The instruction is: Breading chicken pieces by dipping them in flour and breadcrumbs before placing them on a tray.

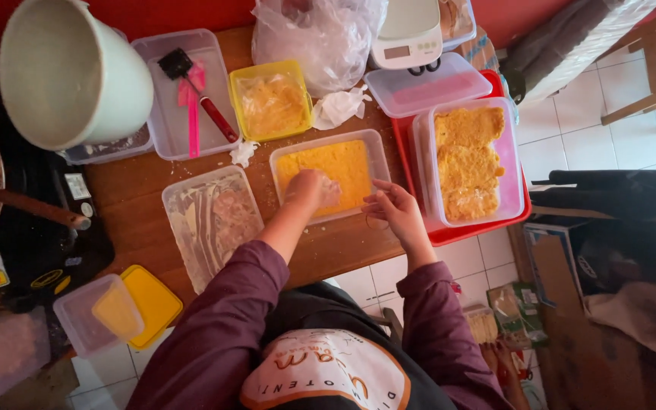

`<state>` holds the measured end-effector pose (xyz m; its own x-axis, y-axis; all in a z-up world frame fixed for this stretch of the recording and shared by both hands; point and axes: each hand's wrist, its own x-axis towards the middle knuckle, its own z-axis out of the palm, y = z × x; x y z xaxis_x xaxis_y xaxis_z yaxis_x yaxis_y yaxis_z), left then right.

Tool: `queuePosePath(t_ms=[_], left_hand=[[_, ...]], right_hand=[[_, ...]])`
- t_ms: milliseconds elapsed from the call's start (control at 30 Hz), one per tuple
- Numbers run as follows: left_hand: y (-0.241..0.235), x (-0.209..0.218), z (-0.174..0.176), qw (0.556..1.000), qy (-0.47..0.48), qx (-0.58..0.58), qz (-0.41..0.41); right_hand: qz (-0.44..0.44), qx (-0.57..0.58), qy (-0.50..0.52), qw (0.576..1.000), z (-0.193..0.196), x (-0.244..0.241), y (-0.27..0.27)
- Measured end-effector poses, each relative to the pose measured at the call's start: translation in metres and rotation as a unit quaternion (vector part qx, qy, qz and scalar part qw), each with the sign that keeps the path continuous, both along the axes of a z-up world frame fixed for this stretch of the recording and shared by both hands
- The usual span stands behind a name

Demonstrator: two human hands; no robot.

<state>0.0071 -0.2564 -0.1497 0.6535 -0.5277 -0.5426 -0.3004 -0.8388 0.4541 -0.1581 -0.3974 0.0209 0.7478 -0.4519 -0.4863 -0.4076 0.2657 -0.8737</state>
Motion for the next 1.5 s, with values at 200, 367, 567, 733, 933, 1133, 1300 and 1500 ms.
queuePosePath(t_ms=[200,367,567,733,933,1133,1300,1500], left_hand=[[0.009,-0.011,0.053,0.993,-0.064,-0.095,-0.038],[0.017,-0.021,0.075,0.973,-0.002,-0.228,-0.02],[0.05,-0.017,0.124,0.865,-0.033,-0.489,0.107],[0.131,-0.014,0.158,0.848,-0.031,-0.471,0.242],[0.208,-0.04,0.177,0.838,-0.095,-0.403,0.356],[0.231,-0.046,0.158,0.866,-0.159,-0.342,0.329],[0.236,-0.053,0.154,0.9,-0.114,-0.304,0.291],[0.245,-0.058,0.13,0.911,-0.106,-0.318,0.242]], right_hand=[[0.02,-0.015,0.002,1.0,-0.004,0.005,0.002],[0.052,-0.05,-0.007,0.997,-0.043,0.021,-0.005],[0.155,-0.388,-0.019,0.908,-0.098,0.08,-0.023],[0.192,-0.51,-0.085,0.834,-0.131,0.109,-0.013],[0.232,-0.409,-0.063,0.88,-0.114,0.117,-0.007],[0.356,-0.375,-0.122,0.847,-0.085,0.121,0.019],[0.338,-0.493,-0.081,0.798,-0.091,0.115,0.014],[0.201,-0.535,0.125,0.811,-0.21,0.093,-0.037]])
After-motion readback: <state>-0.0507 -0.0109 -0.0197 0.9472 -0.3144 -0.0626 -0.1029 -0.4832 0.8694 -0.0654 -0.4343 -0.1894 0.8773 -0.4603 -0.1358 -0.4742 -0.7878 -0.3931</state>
